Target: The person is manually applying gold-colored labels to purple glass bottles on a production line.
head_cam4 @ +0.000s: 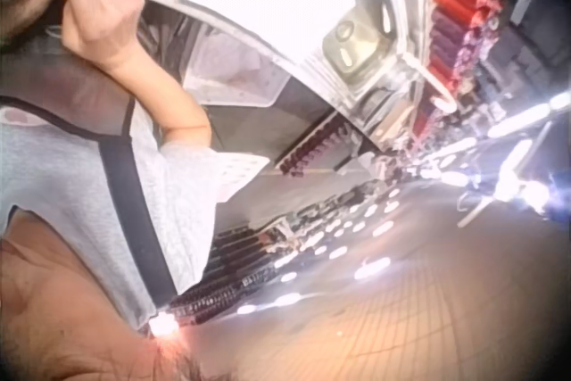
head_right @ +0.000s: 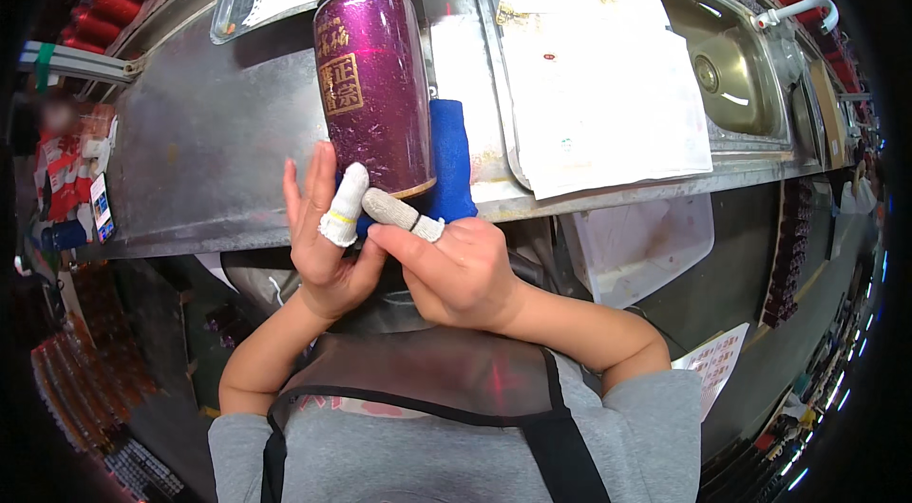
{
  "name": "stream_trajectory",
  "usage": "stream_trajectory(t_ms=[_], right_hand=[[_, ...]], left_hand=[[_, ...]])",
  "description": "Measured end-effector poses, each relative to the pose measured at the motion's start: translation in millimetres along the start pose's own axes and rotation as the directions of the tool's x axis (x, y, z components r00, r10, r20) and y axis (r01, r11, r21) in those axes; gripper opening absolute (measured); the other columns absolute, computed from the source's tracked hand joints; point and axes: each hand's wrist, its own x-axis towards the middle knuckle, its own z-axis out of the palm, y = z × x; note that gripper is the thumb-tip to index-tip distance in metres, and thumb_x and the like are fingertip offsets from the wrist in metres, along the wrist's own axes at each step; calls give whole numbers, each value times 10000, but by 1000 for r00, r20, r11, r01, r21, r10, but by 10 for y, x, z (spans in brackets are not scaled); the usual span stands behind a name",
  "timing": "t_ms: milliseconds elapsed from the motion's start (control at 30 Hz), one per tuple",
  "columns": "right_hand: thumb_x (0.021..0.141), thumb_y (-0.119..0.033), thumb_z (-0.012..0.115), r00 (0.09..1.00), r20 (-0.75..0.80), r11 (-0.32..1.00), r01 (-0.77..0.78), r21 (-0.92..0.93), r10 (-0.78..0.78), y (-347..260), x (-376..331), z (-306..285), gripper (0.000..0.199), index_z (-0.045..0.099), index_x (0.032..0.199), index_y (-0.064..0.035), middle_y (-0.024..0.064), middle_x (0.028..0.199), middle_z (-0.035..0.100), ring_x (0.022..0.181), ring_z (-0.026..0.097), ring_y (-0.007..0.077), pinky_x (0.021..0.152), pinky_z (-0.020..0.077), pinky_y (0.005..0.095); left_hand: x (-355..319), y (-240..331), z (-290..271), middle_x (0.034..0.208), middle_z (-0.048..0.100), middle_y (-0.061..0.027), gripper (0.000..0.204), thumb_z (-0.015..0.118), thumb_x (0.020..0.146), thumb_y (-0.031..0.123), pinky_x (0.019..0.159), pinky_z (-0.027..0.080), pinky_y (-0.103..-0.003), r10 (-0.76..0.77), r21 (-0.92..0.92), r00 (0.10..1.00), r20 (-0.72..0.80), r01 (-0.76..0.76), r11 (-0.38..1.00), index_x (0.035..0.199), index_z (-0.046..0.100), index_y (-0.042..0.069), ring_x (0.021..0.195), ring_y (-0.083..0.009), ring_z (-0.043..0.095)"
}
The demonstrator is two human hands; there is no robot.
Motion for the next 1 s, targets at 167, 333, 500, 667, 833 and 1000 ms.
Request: stream_trajectory(t_ms=[167,333,500,667,833,1000], right_hand=[[690,67,621,992,-125,993,15,-113,-29,33,16,49,366,679,1045,-3,228,1111,684,748,715,245,587,533,297],[780,56,612,958,-180,958,-250,-141,223,-6,-81,15,289,653,1062,13,157,928,710,596,652,237,531,491,313],[823,23,636,916,-194,936,-349,52,352,32,-123,114,307,596,1125,55,159,941,675,519,574,159,502,453,275],[807,37,630,906,-211,930,-361,67,367,-69,-112,73,290,615,1096,48,145,881,672,517,562,166,485,431,276],[739,79,634,976,-201,981,-113,-155,81,-82,-76,57,317,653,1049,14,98,784,667,504,551,200,484,423,300],[740,60,655,978,-179,972,-140,-190,107,-118,-45,57,312,683,1039,-25,93,901,691,597,571,158,552,449,258]], left_hand=[[-23,-23,42,1436,442,-295,502,735,763,124,1095,209,-629,-16,-36,999,-29,15,999,1240,636,3,1303,-445,475],[-6,-65,101,1441,447,-274,513,744,740,95,1081,229,-636,12,-32,998,-64,-14,999,1237,642,24,1280,-428,505],[-1,-83,72,1430,448,-298,563,734,770,82,1101,203,-622,39,-19,993,-108,-41,999,1299,574,-26,1287,-434,499],[-7,-120,135,1295,583,-236,559,728,735,67,1102,229,-609,-264,-176,961,-84,247,953,1265,578,-28,1260,-397,523],[76,-116,99,1170,650,-231,567,728,716,14,1090,331,-564,-108,-110,981,-160,91,990,1250,568,-84,1152,-377,608],[97,-91,19,1211,636,-238,558,738,667,15,1079,344,-568,-45,-80,983,-178,31,996,1203,615,-78,1203,-379,584]])
